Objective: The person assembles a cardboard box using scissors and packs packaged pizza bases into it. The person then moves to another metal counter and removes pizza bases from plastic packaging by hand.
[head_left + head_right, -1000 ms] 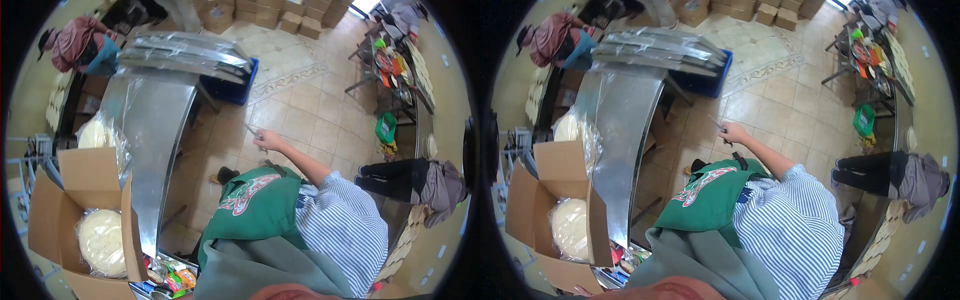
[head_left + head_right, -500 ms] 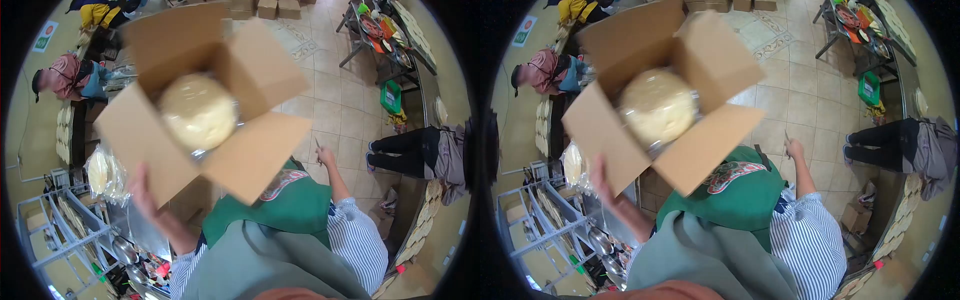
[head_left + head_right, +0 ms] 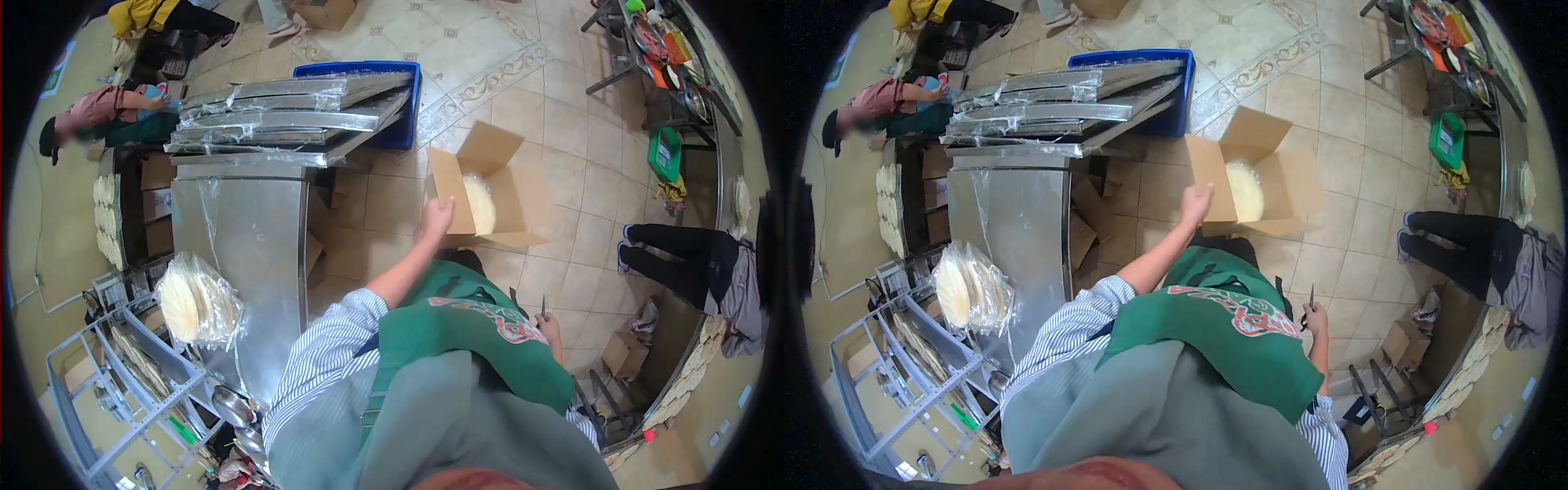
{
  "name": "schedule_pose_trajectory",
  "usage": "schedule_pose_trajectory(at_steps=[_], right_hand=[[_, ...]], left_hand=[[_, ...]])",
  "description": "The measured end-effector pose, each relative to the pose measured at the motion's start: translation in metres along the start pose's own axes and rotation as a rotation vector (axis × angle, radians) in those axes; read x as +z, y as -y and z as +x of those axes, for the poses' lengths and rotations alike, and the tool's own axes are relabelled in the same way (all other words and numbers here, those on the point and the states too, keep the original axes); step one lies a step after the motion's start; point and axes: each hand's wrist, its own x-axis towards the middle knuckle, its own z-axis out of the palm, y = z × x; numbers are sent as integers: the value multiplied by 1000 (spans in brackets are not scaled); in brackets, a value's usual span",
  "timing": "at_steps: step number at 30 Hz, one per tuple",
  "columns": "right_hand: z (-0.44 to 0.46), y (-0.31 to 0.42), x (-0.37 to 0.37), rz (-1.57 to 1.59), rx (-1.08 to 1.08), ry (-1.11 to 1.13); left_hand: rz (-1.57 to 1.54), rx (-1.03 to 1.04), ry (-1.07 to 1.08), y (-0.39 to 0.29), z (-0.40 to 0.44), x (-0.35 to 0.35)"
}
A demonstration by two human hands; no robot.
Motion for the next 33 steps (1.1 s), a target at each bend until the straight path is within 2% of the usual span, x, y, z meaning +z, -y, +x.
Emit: schedule_pose_trajectory(at_steps=[2,5,10,12,15,18,20,22,24,25,26,28,30,31,32,33], right_hand=[[0,-9,11,29,-14,-21],[-23,22,19,158,114,25],[-33,29,33,172,174,32],[-34,25,38,186,200,49],[-34,33,46,187,210,27],[-34,45,52,170,159,43],[-28,53,58,176,143,63],[-25,65,58,223,178,36],[-23,73,56,174,163,16],[-19,76,52,151,160,7],[-12,79,48,174,136,6],[-5,77,39,206,96,33],[-1,81,29,317,151,-22],[1,81,24,371,174,-42],[5,78,18,334,166,-77],[9,76,12,297,162,-109]], left_hand=[[268,-59,64,22,9,0],[228,40,70,72,32,-12],[409,-155,272,92,98,-74],[668,-104,266,130,132,-88],[755,-205,7,148,157,-94],[717,-123,157,156,159,-98],[748,-120,453,125,147,-103],[508,236,495,156,127,-92],[367,96,655,135,100,-84],[146,-97,746,119,86,-79],[24,-158,802,121,78,-74],[136,-223,947,118,69,-63],[47,-336,966,93,57,-47],[-24,-317,1030,82,59,-38],[-39,-425,1033,72,62,-29],[-8,-446,1045,59,68,-19]])
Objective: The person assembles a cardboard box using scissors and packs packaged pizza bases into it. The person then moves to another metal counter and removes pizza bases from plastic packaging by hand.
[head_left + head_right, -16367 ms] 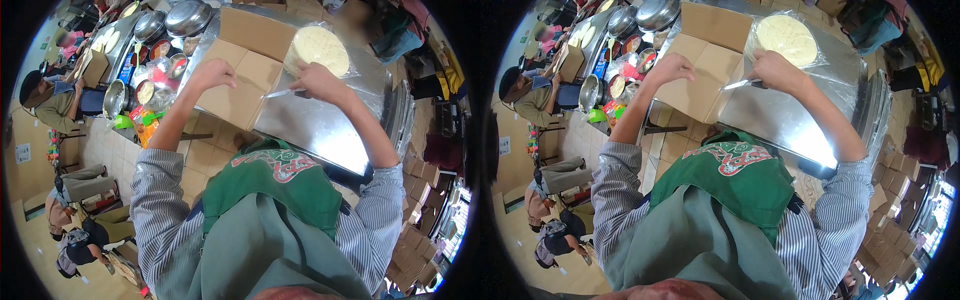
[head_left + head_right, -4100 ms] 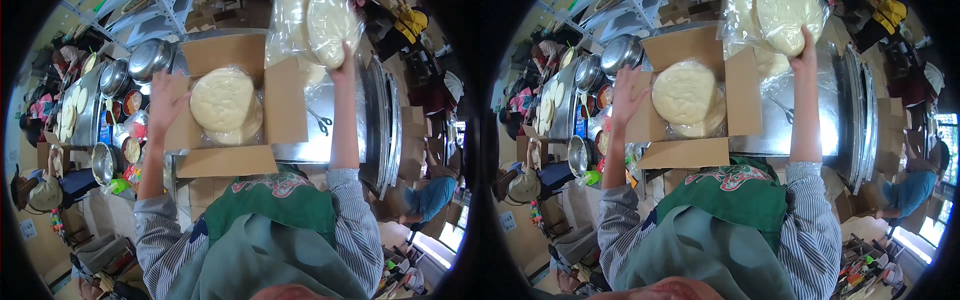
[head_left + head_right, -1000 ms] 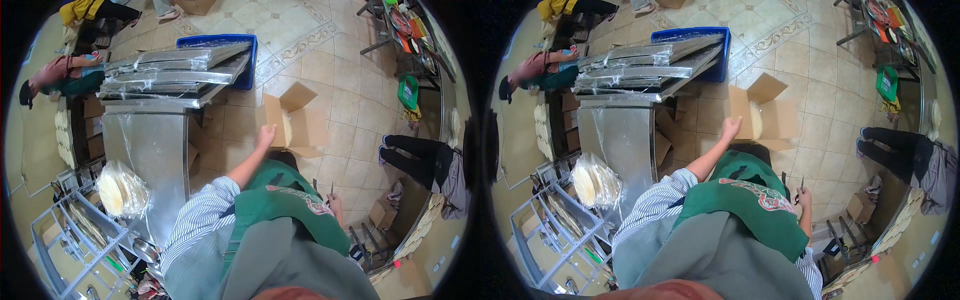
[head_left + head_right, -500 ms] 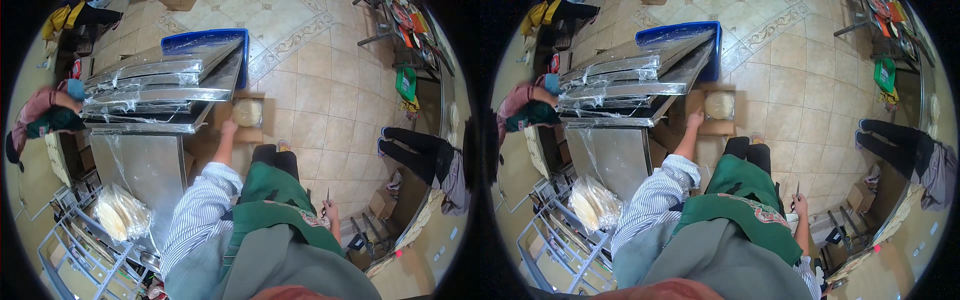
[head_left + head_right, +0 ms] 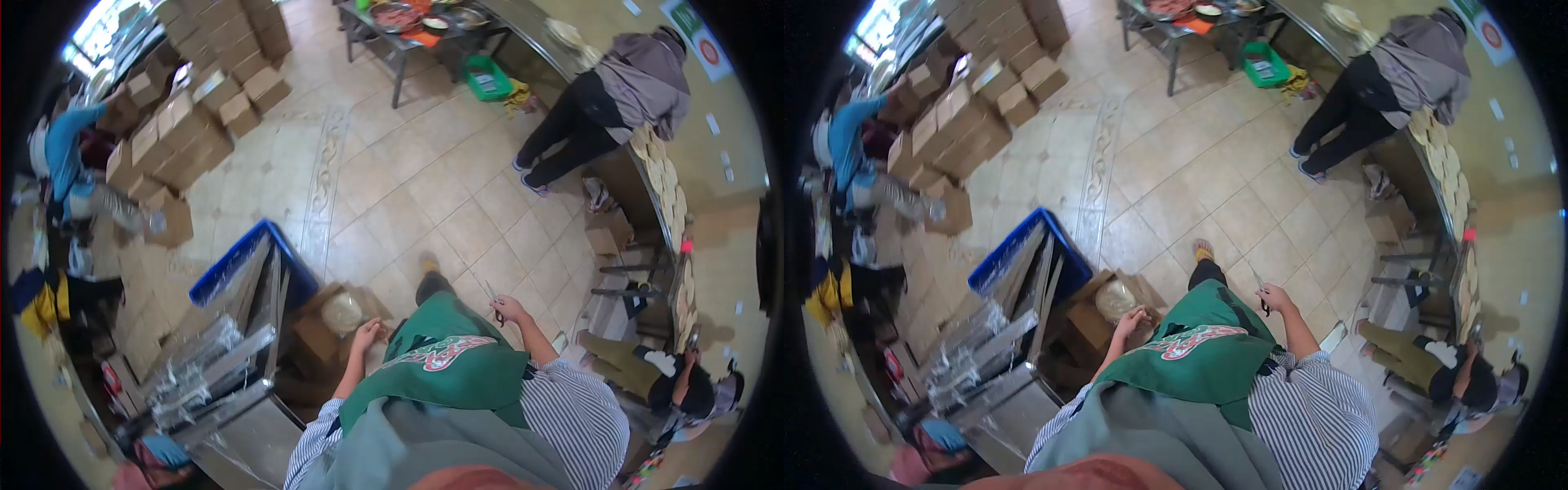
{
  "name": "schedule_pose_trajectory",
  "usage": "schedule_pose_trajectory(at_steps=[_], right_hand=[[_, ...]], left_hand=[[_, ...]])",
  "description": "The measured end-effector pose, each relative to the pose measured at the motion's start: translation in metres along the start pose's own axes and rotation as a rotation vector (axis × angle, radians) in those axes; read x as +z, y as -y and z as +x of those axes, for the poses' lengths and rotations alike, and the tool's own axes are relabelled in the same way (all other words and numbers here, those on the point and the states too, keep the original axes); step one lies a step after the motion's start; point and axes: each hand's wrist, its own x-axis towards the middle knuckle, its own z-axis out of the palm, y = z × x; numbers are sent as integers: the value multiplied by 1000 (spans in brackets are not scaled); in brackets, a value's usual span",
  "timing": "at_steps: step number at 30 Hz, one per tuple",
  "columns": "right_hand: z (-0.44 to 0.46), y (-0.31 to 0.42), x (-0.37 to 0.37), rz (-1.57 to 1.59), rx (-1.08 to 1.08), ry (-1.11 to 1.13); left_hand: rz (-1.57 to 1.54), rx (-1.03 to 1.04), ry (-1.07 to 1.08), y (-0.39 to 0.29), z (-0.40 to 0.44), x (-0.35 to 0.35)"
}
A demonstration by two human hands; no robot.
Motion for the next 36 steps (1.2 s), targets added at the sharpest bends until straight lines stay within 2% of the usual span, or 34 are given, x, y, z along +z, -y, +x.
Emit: schedule_pose_trajectory(at_steps=[4,7,8,9,11,14,17,19,23,27,32,34,35,36], right_hand=[[51,-22,-35,-380,-122,-74],[102,-27,-76,-353,-189,-67],[118,-18,-96,-354,-124,-45],[133,-6,-119,-359,-56,-12],[161,22,-168,-332,16,10],[205,82,-245,-230,-11,-104],[284,132,-300,-223,-212,-257],[331,181,-330,98,-291,-308],[403,307,-396,703,-297,-117],[464,418,-452,796,-342,-175],[570,473,-502,896,-321,-278],[574,512,-530,819,-249,-353],[582,527,-545,778,-216,-391],[602,534,-554,762,-219,-424]], left_hand=[[104,30,6,-56,48,-11],[304,188,-189,-79,106,-50],[388,152,-257,-106,109,-52],[423,271,-360,-102,133,-74],[119,198,-406,-160,110,-48],[59,159,-466,-212,111,-23],[277,274,-468,-240,112,12],[395,258,-481,-258,128,25],[566,136,-484,-295,184,36],[701,69,-479,-354,257,22],[1060,100,-523,-483,376,-18],[1254,310,-570,-556,444,-35],[969,224,-478,-645,451,0],[640,537,-450,-721,450,53]])
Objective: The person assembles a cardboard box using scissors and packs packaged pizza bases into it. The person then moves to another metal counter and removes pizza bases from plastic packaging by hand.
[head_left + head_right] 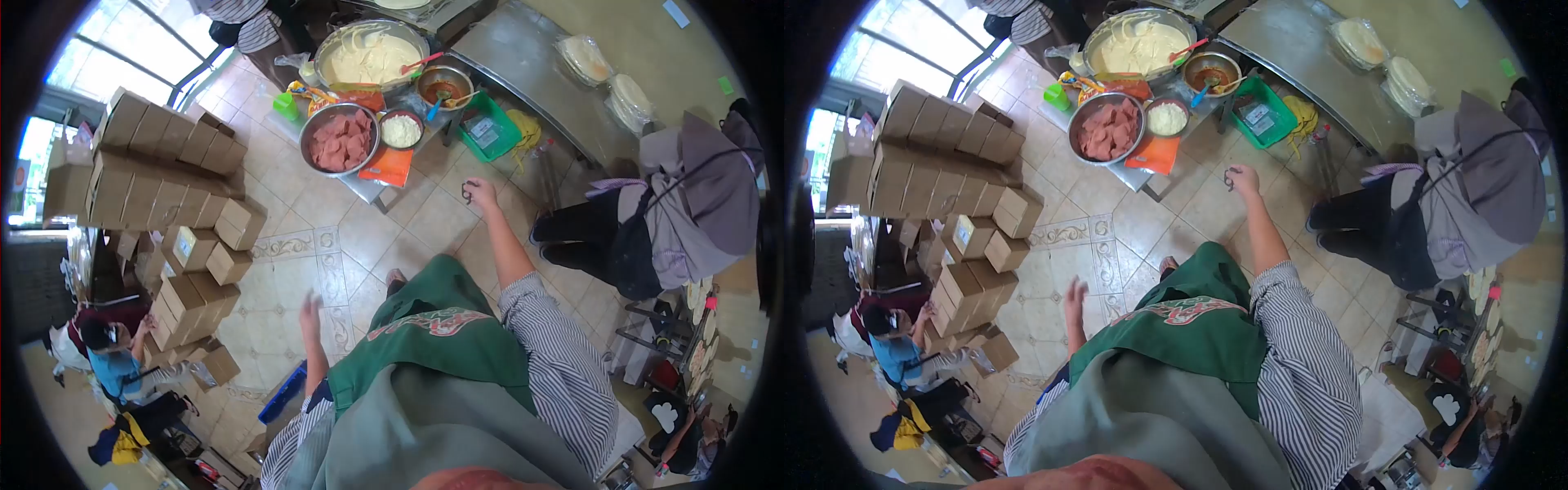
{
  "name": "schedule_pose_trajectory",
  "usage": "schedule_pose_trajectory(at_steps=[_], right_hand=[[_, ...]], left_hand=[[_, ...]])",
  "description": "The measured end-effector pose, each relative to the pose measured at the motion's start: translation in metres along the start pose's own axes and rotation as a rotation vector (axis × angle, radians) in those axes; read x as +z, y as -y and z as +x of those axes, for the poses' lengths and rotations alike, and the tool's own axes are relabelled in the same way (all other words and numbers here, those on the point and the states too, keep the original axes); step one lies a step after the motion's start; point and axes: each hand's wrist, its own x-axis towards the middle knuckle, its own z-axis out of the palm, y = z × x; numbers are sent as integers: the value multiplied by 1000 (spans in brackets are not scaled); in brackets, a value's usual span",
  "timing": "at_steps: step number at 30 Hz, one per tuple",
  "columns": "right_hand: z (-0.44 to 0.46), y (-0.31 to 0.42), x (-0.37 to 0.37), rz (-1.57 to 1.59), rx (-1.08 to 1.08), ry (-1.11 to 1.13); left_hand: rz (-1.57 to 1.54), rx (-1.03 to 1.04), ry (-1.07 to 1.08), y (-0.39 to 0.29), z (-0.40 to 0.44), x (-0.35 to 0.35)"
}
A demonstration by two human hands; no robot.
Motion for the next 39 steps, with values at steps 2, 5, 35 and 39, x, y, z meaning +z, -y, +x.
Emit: schedule_pose_trajectory(at_steps=[2,5,35,39], right_hand=[[53,1,12,-36,-40,-48],[115,22,31,0,40,-8],[179,59,-294,763,198,-444],[263,90,-374,1076,90,-559]], left_hand=[[-393,-62,42,-113,52,6],[-369,21,104,-186,94,31],[-117,-183,842,-372,241,258],[136,52,831,-436,287,329]])
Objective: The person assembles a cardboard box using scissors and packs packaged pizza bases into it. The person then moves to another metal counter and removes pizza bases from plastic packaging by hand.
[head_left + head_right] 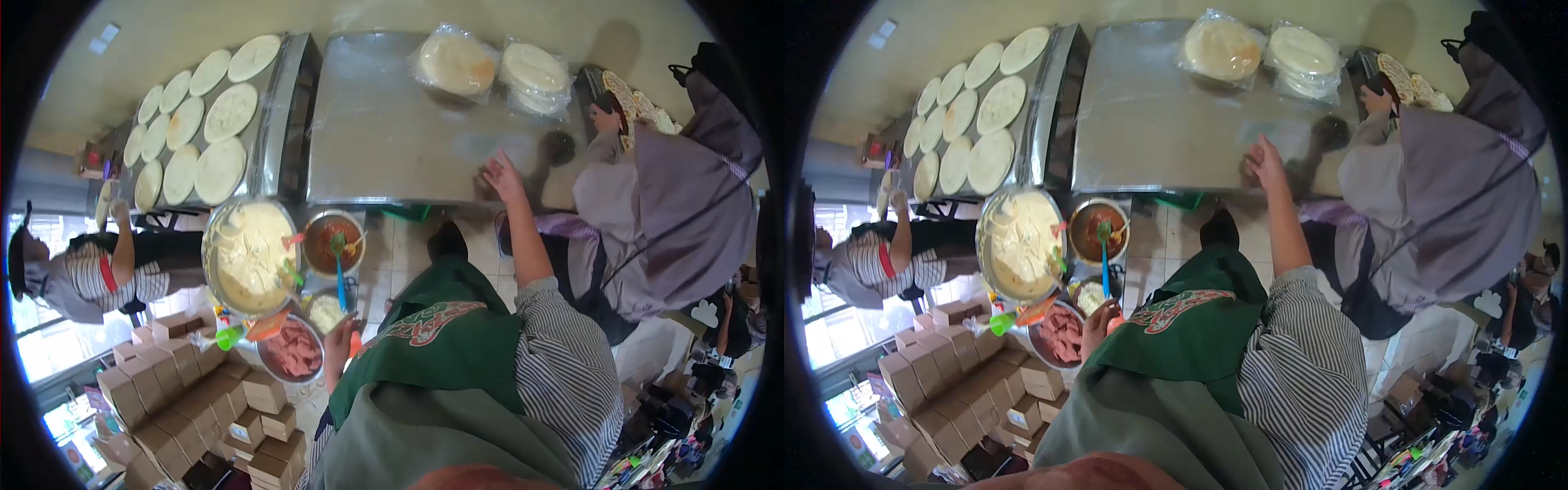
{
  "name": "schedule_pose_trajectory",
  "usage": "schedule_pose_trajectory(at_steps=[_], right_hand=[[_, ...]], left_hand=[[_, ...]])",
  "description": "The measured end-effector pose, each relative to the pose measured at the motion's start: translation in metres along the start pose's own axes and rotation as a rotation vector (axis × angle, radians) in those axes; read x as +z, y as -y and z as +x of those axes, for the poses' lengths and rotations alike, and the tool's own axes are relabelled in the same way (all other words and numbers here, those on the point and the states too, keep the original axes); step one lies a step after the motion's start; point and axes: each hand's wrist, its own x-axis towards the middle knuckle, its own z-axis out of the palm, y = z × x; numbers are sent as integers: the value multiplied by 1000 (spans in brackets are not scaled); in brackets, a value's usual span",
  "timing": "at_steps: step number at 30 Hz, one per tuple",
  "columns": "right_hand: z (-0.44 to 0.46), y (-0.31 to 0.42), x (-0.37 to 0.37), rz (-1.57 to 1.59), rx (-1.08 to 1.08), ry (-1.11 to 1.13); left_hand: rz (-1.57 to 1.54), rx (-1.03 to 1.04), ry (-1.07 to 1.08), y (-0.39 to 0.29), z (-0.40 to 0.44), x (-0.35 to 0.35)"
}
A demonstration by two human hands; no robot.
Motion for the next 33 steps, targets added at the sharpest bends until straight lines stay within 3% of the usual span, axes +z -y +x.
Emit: schedule_pose_trajectory(at_steps=[1,6,9,12,13,16,19,25,29,30,31,33], right_hand=[[26,14,10,-39,-16,-44],[154,77,71,-131,-77,-178],[194,103,92,-131,-82,-8],[212,116,117,-49,-129,-34],[213,122,121,-28,-36,-79],[222,130,121,165,104,85],[231,140,134,36,50,165],[171,187,225,-460,-601,104],[97,184,248,-1219,-1084,171],[81,163,240,-1251,-1123,296],[66,137,229,-1282,-1155,421],[54,77,195,-1627,-1263,623]], left_hand=[[-86,-7,-24,-28,19,9],[55,135,-20,-105,115,66],[187,89,51,-152,139,101],[119,38,61,-162,152,123],[88,-9,65,-165,154,126],[148,-85,34,-177,164,129],[281,-57,2,-188,177,123],[455,131,78,-207,228,86],[433,223,113,-204,251,58],[415,246,116,-205,256,54],[377,136,147,-212,258,50],[359,153,182,-225,268,45]])
